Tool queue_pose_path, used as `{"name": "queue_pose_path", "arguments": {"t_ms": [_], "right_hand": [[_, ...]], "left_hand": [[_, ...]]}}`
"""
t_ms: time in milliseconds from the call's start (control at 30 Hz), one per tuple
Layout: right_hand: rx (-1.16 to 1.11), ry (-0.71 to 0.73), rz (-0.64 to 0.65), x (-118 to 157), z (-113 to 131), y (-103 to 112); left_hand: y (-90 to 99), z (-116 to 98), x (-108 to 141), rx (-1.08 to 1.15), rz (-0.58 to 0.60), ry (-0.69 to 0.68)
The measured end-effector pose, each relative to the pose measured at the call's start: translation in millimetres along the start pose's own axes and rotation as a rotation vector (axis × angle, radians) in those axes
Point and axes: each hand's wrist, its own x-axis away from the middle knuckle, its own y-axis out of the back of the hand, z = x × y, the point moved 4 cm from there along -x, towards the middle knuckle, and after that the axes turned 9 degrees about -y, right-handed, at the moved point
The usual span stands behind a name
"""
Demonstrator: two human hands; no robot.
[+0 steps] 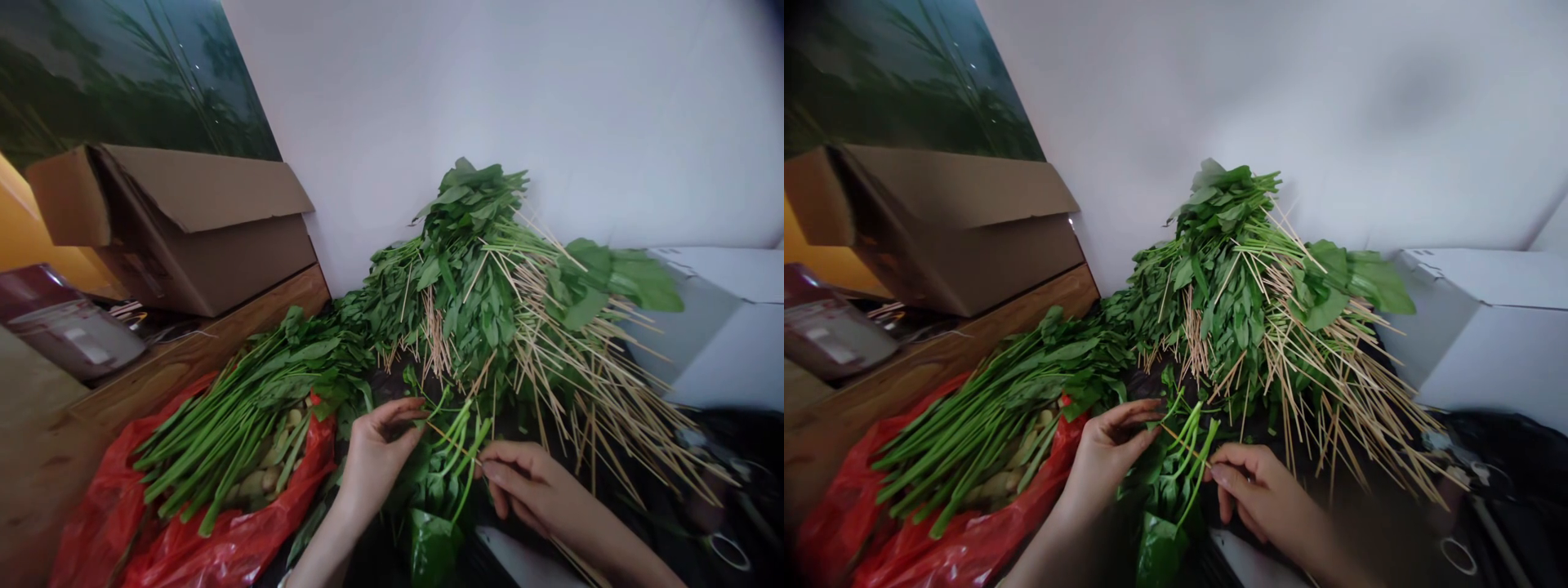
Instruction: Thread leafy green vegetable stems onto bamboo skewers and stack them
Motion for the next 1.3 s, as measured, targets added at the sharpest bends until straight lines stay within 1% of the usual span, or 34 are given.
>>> {"name": "queue_pose_path", "arguments": {"t_ms": [167, 300, 533, 600, 667, 733, 833, 900, 967, 1033, 1167, 1300], "right_hand": [[-0.006, 0.004, -0.002, 0, -1, -1], [0.019, -0.009, -0.021, 0, 0, 0], [0.019, -0.001, -0.018, 0, 0, -3], [0.01, -0.007, -0.015, -1, -2, -4], [0.005, -0.006, -0.016, -2, -3, -5], [0.01, -0.001, -0.017, -2, -3, -4], [0.019, 0.002, -0.005, -1, -2, -4], [0.019, 0.001, -0.001, 0, -1, -5], [0.024, 0.006, -0.001, 1, 0, -5], [0.029, 0.007, 0.002, 2, 1, -6], [0.047, -0.005, 0.007, 3, 0, -6], [0.077, 0.007, 0.011, 3, 2, -10]], "left_hand": [[1.2, 0, 4, -0.03, -0.042, -0.024], [2.7, 4, 6, -0.115, -0.068, -0.078], [-0.4, 4, 13, -0.292, -0.076, -0.198], [-1.8, 2, 15, -0.308, -0.074, -0.244], [-2.0, 1, 16, -0.302, -0.06, -0.26], [-0.9, -1, 13, -0.269, -0.019, -0.233], [2.9, -4, 3, -0.166, 0.101, -0.137], [7.6, -6, -5, -0.131, 0.145, -0.087], [11.5, -7, -11, -0.143, 0.177, -0.085], [12.1, -8, -14, -0.135, 0.227, -0.113], [7.6, -5, -13, -0.049, 0.311, -0.103], [-1.3, -3, -8, -0.049, 0.425, -0.076]]}}
